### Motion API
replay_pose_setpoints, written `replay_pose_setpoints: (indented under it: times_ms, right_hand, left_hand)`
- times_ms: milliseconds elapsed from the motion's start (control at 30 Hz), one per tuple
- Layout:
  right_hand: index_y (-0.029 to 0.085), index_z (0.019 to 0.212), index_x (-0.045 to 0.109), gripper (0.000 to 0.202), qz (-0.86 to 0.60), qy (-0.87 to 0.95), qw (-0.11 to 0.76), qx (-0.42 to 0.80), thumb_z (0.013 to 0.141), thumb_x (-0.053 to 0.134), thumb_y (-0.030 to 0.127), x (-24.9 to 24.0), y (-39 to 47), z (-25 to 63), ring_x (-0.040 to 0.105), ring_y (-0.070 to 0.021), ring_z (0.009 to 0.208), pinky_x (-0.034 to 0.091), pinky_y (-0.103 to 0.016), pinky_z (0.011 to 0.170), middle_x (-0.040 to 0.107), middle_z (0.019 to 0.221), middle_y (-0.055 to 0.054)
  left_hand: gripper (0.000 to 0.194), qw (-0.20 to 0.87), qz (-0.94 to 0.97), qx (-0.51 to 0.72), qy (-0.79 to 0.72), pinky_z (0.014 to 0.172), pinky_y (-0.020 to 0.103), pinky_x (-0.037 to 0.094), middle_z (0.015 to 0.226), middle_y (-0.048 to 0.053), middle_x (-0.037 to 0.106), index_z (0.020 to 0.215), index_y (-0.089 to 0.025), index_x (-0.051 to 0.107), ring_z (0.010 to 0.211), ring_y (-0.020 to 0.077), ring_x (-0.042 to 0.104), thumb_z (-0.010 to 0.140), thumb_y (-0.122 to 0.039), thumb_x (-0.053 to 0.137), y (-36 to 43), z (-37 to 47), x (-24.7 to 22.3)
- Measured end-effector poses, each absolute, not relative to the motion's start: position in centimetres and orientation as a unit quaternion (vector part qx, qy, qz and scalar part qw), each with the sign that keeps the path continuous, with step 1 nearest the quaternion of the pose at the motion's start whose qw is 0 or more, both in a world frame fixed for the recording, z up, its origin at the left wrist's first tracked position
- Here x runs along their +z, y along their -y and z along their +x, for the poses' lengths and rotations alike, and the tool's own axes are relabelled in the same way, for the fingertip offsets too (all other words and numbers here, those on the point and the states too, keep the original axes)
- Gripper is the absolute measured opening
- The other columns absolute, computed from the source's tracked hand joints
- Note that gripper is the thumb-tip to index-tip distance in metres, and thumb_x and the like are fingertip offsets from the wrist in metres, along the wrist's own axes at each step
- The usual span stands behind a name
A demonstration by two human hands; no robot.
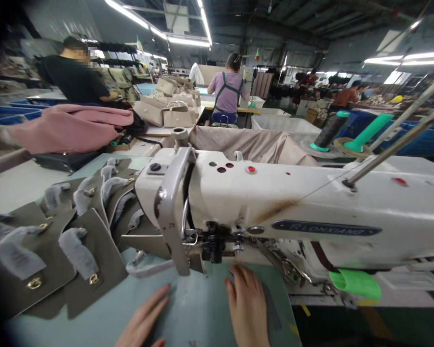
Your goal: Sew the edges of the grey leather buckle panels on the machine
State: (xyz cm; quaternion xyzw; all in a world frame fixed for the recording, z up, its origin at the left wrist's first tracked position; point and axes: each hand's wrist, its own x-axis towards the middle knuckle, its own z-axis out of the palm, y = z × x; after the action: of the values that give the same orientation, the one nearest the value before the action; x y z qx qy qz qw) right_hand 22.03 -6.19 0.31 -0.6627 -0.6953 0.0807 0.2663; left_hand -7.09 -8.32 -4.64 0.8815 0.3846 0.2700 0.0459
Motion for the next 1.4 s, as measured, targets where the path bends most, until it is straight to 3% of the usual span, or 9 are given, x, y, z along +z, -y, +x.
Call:
replay_pose_setpoints:
  times_ms: [100,167,267,400,500,833,1067,1300,1400]
  right_hand:
    - [0.017,0.107,0.065,0.037,-0.617,0.672,0.338,0.232,0.1,0.033,0.034,2.5,5.2,18.7,0.065,-0.0228,0.096,0.05,-0.033,0.085,0.07,0.101,-0.012]
    - [0.017,0.102,0.065,0.037,-0.595,0.636,0.383,0.308,0.1,0.033,0.035,3.5,5.0,16.9,0.065,-0.0207,0.091,0.049,-0.027,0.081,0.07,0.095,-0.01]
    - [0.017,0.087,0.064,0.04,-0.584,0.586,0.426,0.365,0.099,0.035,0.041,4.1,4.9,15.3,0.062,-0.0181,0.075,0.047,-0.023,0.069,0.067,0.08,-0.006]
    - [0.017,0.072,0.057,0.042,-0.587,0.553,0.432,0.403,0.097,0.038,0.045,4.3,4.9,14.1,0.051,-0.0146,0.061,0.04,-0.021,0.056,0.055,0.064,-0.001]
    - [0.016,0.074,0.057,0.042,-0.571,0.526,0.437,0.455,0.096,0.038,0.046,4.3,4.9,13.5,0.051,-0.0144,0.062,0.04,-0.02,0.054,0.053,0.066,-0.001]
    - [0.017,0.061,0.046,0.042,-0.6,0.541,0.43,0.402,0.095,0.043,0.042,4.3,4.9,13.7,0.029,-0.0102,0.054,0.021,-0.023,0.049,0.032,0.057,0.005]
    - [0.017,0.061,0.043,0.042,-0.596,0.534,0.43,0.417,0.095,0.041,0.042,4.8,4.0,13.8,0.03,-0.0107,0.056,0.023,-0.023,0.051,0.032,0.058,0.004]
    - [0.018,0.057,0.043,0.042,-0.584,0.542,0.452,0.401,0.094,0.044,0.038,5.5,3.2,13.9,0.036,-0.011,0.056,0.032,-0.02,0.053,0.036,0.056,0.004]
    - [0.017,0.061,0.052,0.041,-0.587,0.544,0.445,0.403,0.095,0.043,0.038,5.4,3.7,13.9,0.046,-0.0116,0.056,0.038,-0.019,0.053,0.046,0.057,0.002]
  left_hand:
    - [0.089,-0.021,0.838,0.222,-0.498,0.095,0.049,0.051,0.153,0.02,0.021,0.15,-0.014,0.009,0.134,0.0376,0.035,0.081,-0.044,0.056,4.9,-7.2,-4.6]
    - [0.092,-0.048,0.841,0.231,-0.487,0.102,0.061,0.037,0.155,0.023,0.011,0.15,-0.015,0.008,0.139,0.0435,0.02,0.081,-0.049,0.058,1.4,-6.7,-2.1]
    - [0.091,-0.086,0.885,0.236,-0.393,0.107,0.069,0.015,0.149,0.018,0.032,0.147,-0.021,0.024,0.138,0.0455,0.018,0.074,-0.064,0.059,-2.5,-5.8,3.1]
    - [0.064,-0.043,0.944,0.146,-0.292,0.102,0.044,0.034,0.126,0.008,0.061,0.131,-0.026,0.051,0.116,0.0285,0.052,0.079,-0.064,0.053,-4.0,-5.0,7.9]
    - [0.053,-0.075,0.94,0.155,-0.294,0.096,0.039,0.036,0.113,0.003,0.068,0.119,-0.028,0.06,0.105,0.0249,0.057,0.08,-0.063,0.054,-3.8,-4.7,8.5]
    - [0.043,-0.002,0.934,0.144,-0.326,0.098,0.039,0.037,0.12,0.003,0.065,0.116,-0.027,0.063,0.109,0.0253,0.056,0.085,-0.054,0.053,-2.7,-4.6,9.0]
    - [0.052,0.03,0.932,0.137,-0.333,0.097,0.042,0.042,0.127,0.008,0.06,0.131,-0.021,0.05,0.117,0.0281,0.051,0.088,-0.051,0.048,-3.2,-4.6,8.8]
    - [0.047,0.051,0.915,0.201,-0.345,0.1,0.041,0.04,0.117,0.005,0.065,0.121,-0.025,0.056,0.115,0.0262,0.053,0.09,-0.056,0.04,-3.5,-4.3,9.7]
    - [0.045,0.056,0.909,0.216,-0.353,0.102,0.039,0.038,0.114,0.003,0.067,0.114,-0.028,0.063,0.109,0.0263,0.057,0.084,-0.059,0.049,-3.4,-4.2,10.3]
